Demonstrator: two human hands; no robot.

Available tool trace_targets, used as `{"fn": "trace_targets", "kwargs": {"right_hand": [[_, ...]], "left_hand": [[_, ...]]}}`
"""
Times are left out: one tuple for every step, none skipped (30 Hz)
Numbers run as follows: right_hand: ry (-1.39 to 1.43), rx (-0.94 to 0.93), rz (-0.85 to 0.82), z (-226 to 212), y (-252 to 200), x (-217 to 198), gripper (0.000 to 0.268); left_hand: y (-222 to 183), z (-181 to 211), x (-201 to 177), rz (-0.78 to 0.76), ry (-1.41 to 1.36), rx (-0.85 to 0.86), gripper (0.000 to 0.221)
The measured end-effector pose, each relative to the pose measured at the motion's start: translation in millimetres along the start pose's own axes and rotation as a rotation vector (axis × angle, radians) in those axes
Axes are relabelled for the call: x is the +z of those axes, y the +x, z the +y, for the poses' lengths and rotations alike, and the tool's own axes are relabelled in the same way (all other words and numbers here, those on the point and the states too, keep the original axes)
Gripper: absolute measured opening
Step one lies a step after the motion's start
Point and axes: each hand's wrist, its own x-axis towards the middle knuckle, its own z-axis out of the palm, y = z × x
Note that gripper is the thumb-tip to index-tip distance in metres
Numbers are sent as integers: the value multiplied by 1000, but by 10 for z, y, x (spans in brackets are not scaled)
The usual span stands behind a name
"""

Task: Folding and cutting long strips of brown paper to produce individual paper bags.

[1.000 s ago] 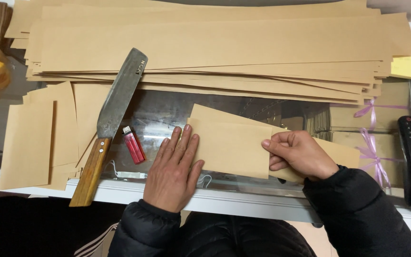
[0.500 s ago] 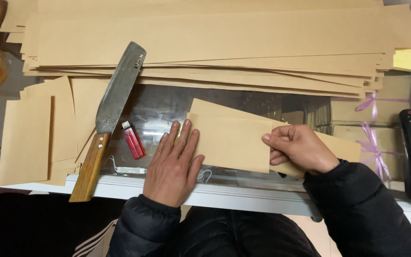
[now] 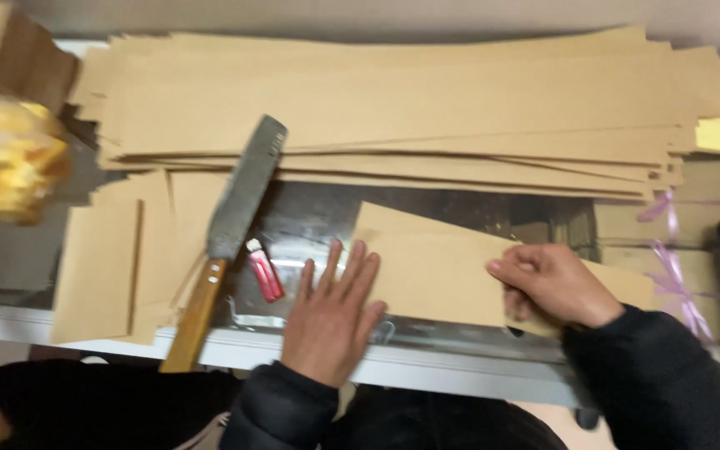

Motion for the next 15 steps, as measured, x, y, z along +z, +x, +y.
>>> {"fn": "trace_targets", "kwargs": {"right_hand": [[5,-16,-3,-68,-13,-16,38],[-52,14,26,-120,-43,-36,37],[-110,44,56,-169,-68,-54,37],[-110,38,51,-203,-98,-43,37],[-495,1,223,-233,-125,-33,35],[-879,-45,398,-255,-162,-29,39],[-881,-49,397,-263,-200,63,39],[-893,-204,527,-274,-242,147,38],[-897,-359,659,-283,-284,227,38],[-898,-361,657,-292,-248,365,38],[-815,-675,484,-297,-215,504,32],[-708,-981,308,-302,-182,643,30],[-709,-981,308,-341,-198,764,30],[-750,-939,230,-382,-215,887,39],[-788,-896,152,-425,-231,1010,48]], "left_hand": [[7,23,-2,7,15,-1,70],[-5,67,7,36,58,-3,73],[-15,109,23,65,101,-4,77],[-15,137,-6,66,106,-9,77],[-15,166,-30,70,-1,-17,75],[-16,206,-44,74,-111,-25,73],[-23,200,-46,76,-110,-29,73],[-26,200,-52,84,-127,-28,72],[-26,202,-57,91,-144,-28,72],[-28,208,-53,91,-145,-31,72],[-32,217,-47,104,-142,-31,72],[-32,221,-40,119,-140,-28,72],[-34,216,-29,120,-140,-29,72],[-37,210,-19,103,-142,-25,72],[-39,202,-10,85,-143,-22,73]]}}
